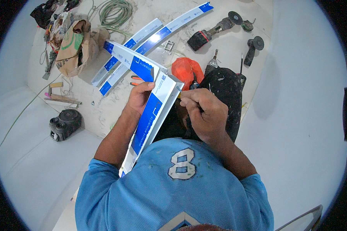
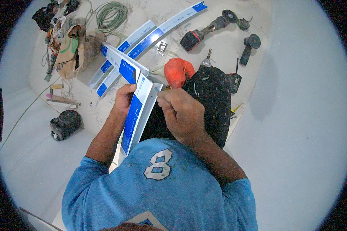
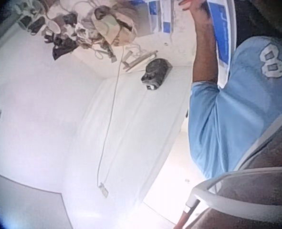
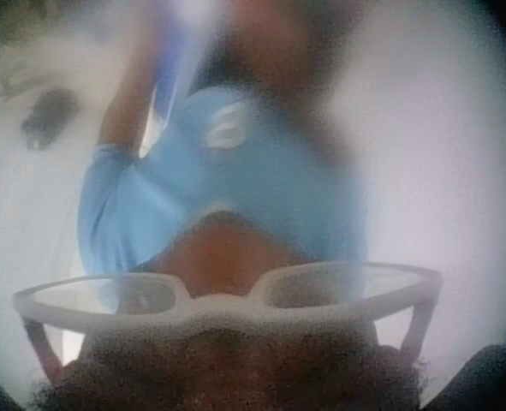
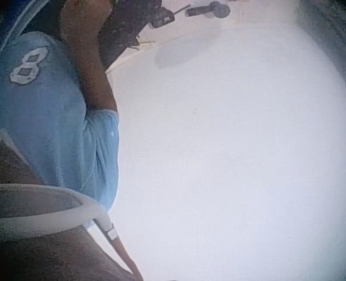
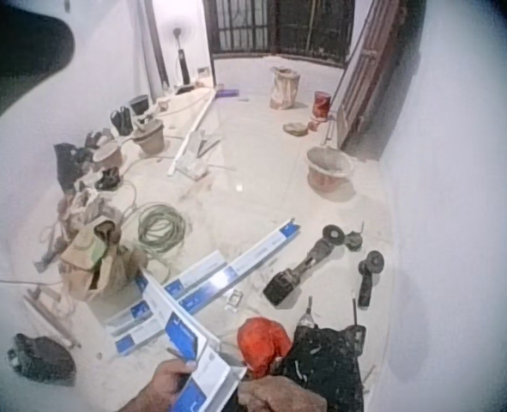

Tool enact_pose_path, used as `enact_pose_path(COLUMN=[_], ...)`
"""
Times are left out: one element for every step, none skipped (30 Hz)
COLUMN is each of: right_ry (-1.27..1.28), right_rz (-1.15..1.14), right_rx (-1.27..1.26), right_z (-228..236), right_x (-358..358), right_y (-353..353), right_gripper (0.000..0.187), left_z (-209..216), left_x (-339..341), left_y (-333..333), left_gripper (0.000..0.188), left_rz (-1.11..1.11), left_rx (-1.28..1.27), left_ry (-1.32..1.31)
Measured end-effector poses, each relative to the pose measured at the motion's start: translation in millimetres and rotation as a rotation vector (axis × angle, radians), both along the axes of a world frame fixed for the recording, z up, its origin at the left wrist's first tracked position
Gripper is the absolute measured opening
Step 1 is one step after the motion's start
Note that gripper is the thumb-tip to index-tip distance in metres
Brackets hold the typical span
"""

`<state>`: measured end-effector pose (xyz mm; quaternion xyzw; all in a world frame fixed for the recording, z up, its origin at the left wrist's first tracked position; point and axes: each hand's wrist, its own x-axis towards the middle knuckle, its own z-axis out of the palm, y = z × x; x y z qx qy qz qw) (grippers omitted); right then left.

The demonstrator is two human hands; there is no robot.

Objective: The person sits on the floor and assembles aluminum extrusion profiles. They peel protective film from the profiles, align them, and use a cordless drill to fasten them together with screws.

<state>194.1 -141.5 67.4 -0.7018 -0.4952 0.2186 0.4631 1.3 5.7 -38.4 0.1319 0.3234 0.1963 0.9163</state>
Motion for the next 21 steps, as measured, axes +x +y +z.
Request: enact_pose_path(right_ry=[0.002,0.053,0.099,0.146,0.105,0.063,0.021,0.038,0.051,0.065,0.01,-0.049,-0.108,-0.06,-0.008,0.044,0.027,0.014,0.001,0.002,0.004], right_rz=[-0.011,-0.02,-0.028,-0.037,-0.036,-0.032,-0.028,-0.026,-0.027,-0.027,-0.027,-0.023,-0.018,-0.028,-0.036,-0.044,-0.049,-0.056,-0.063,-0.062,-0.064], right_rx=[-0.038,-0.03,-0.019,-0.007,0.017,0.035,0.052,0.057,0.063,0.069,0.072,0.083,0.093,0.057,0.019,-0.019,-0.035,-0.051,-0.067,-0.046,-0.024], right_z=[3,1,-4,-7,-7,-7,-8,-8,-7,-7,-7,-8,-8,-6,-1,4,8,11,13,10,5], right_x=[-2,-4,-5,-6,-6,-7,-7,-9,-11,-13,-15,-16,-17,-17,-17,-17,-17,-16,-16,-16,-16], right_y=[-1,-1,0,1,0,-5,-8,-8,-9,-9,-8,-4,-2,-2,-2,-2,-4,-7,-8,-6,-4], right_gripper=[0.007,0.007,0.008,0.008,0.009,0.01,0.012,0.012,0.013,0.013,0.012,0.011,0.01,0.01,0.009,0.009,0.01,0.01,0.011,0.011,0.012], left_z=[2,0,-2,-3,-4,-5,-5,-7,-8,-9,-10,-10,-11,-10,-10,-9,-7,-4,-3,-4,-6], left_x=[0,-3,-4,-5,-6,-4,-4,-5,-6,-7,-8,-8,-8,-7,-5,-2,0,0,0,-1,-1], left_y=[-1,-1,1,3,4,2,1,1,2,2,2,2,2,2,3,4,3,0,-1,0,2], left_gripper=[0.053,0.053,0.053,0.053,0.053,0.053,0.052,0.053,0.053,0.053,0.054,0.054,0.055,0.055,0.055,0.055,0.055,0.055,0.055,0.055,0.055], left_rz=[-0.001,-0.01,-0.02,-0.03,-0.021,-0.008,0.005,-0.01,-0.026,-0.042,-0.037,-0.028,-0.02,-0.032,-0.043,-0.053,-0.045,-0.04,-0.035,-0.04,-0.048], left_rx=[-0.006,-0.003,0.004,0.011,0.021,0.025,0.029,0.041,0.053,0.065,0.037,0.016,-0.004,0.008,0.019,0.03,0.035,0.041,0.046,0.048,0.052], left_ry=[0.014,0.006,-0.006,-0.018,-0.002,0.013,0.028,0.018,0.005,-0.008,-0.017,-0.031,-0.045,-0.044,-0.041,-0.037,-0.017,0.006,0.029,0.026,0.023])
